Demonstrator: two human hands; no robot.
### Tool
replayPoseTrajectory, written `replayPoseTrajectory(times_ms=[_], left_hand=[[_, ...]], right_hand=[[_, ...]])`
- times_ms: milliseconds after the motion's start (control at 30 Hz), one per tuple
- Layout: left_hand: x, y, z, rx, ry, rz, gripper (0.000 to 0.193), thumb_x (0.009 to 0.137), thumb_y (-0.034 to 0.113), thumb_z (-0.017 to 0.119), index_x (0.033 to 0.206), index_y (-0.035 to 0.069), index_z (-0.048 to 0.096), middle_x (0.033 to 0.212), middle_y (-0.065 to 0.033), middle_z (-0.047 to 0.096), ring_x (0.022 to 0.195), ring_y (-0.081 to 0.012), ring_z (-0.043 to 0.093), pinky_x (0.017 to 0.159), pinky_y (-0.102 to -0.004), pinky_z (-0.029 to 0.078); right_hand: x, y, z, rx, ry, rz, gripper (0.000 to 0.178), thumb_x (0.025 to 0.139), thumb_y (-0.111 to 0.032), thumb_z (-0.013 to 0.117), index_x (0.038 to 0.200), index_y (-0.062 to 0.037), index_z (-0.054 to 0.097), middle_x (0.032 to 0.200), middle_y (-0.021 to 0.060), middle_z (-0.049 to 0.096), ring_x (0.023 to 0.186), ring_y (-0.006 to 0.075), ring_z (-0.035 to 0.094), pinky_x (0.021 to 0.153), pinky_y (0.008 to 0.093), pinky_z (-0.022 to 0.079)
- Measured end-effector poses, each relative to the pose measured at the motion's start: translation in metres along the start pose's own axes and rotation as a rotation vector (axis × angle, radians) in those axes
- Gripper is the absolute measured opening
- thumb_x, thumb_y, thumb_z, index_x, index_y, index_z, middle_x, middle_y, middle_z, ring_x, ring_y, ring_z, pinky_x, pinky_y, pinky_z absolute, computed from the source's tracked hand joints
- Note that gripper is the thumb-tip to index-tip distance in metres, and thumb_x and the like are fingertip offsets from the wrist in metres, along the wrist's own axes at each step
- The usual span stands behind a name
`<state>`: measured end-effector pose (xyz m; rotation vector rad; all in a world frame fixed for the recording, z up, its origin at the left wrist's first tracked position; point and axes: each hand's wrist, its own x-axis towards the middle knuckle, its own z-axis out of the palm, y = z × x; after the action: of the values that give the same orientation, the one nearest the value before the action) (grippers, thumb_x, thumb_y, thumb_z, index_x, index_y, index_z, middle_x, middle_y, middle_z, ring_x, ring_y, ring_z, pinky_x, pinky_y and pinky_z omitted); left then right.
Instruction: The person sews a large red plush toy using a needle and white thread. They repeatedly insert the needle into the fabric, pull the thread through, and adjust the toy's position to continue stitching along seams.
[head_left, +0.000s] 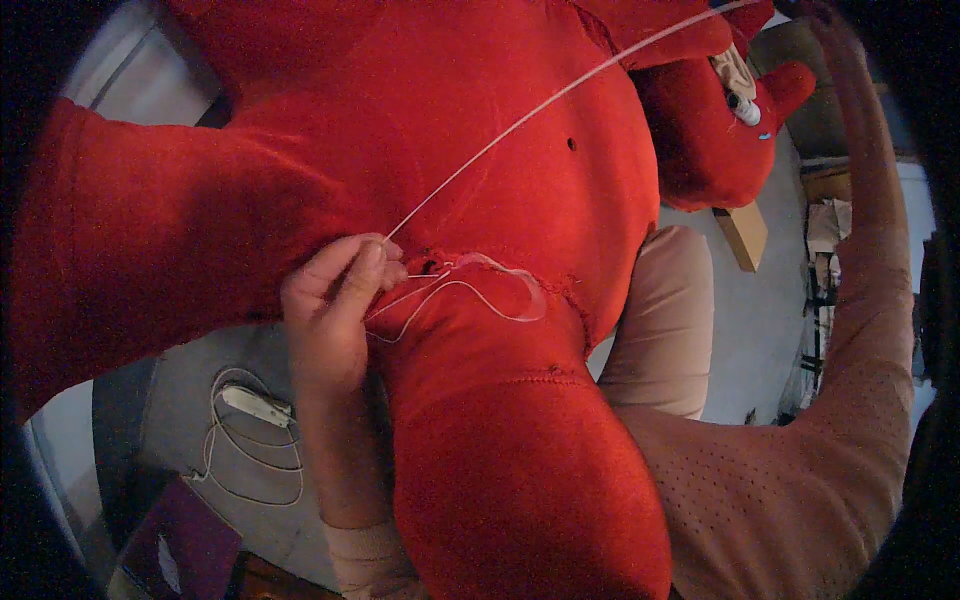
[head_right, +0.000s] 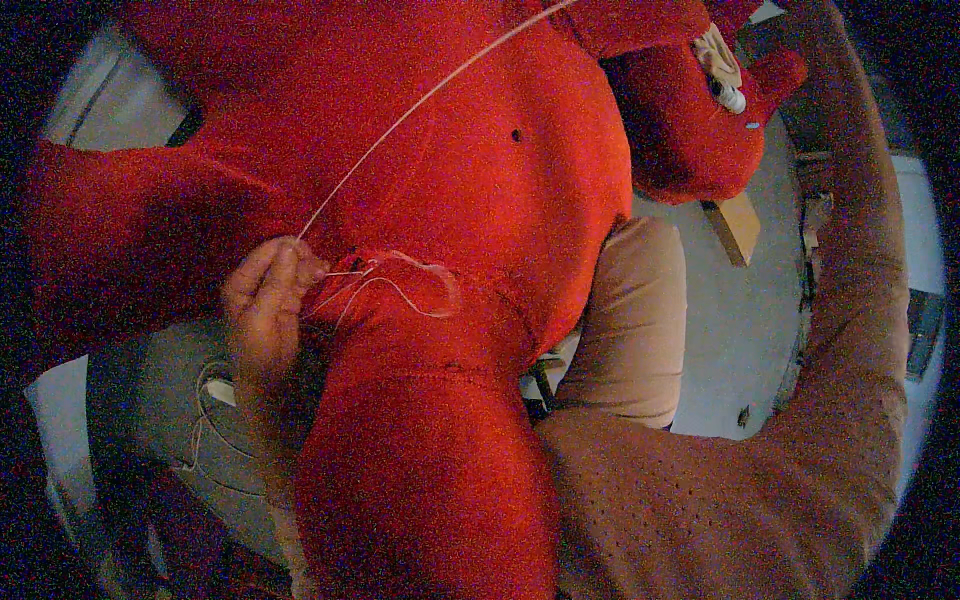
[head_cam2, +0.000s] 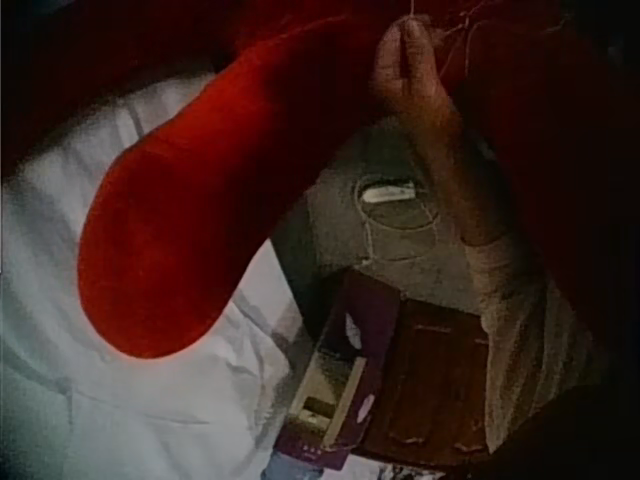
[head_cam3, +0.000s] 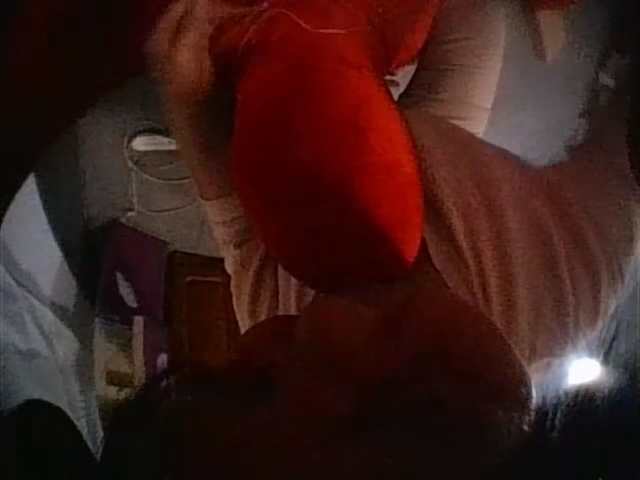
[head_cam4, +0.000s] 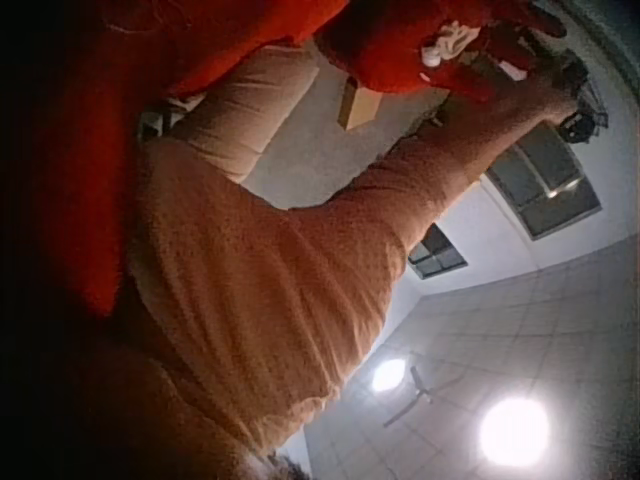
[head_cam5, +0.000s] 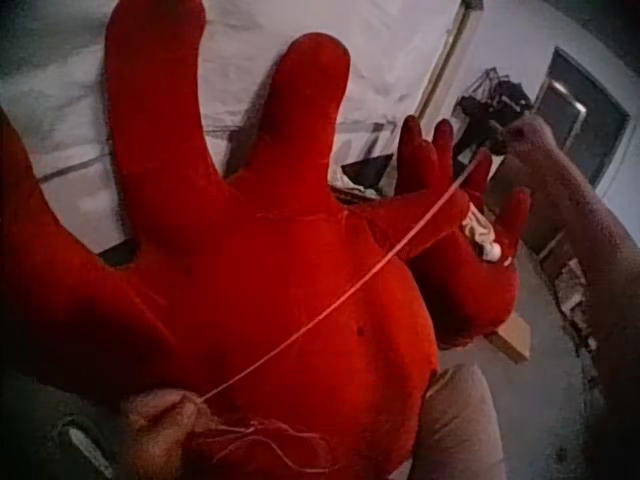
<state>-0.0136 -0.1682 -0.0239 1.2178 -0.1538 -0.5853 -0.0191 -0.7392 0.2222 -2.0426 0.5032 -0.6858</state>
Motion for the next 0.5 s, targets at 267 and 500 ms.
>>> replayPoseTrajectory(times_ms=[267, 500], left_hand=[[0.014, -0.002, -0.031, -0.488, -0.034, 0.203, 0.010, 0.087, 0.004, 0.061, 0.094, -0.001, 0.061, 0.082, -0.0045, 0.058, 0.061, -0.0090, 0.045, 0.054, -0.0232, 0.037], [0.014, 0.034, -0.027, -0.533, -0.083, 0.470, 0.007, 0.088, 0.009, 0.060, 0.086, 0.003, 0.056, 0.068, 0.0015, 0.039, 0.057, -0.0080, 0.029, 0.048, -0.0239, 0.026]], right_hand=[[-0.042, 0.111, 0.084, -0.543, -0.232, 0.095, 0.027, 0.086, -0.019, 0.058, 0.108, -0.0041, 0.062, 0.092, 0.0049, 0.062, 0.067, 0.0127, 0.052, 0.058, 0.0278, 0.047], [-0.299, -0.005, 0.335, 0.491, -1.174, -0.367, 0.026, 0.094, -0.024, 0.055, 0.112, -0.0077, 0.065, 0.082, 0.0024, 0.066, 0.056, 0.0046, 0.049, 0.051, 0.0211, 0.043]])
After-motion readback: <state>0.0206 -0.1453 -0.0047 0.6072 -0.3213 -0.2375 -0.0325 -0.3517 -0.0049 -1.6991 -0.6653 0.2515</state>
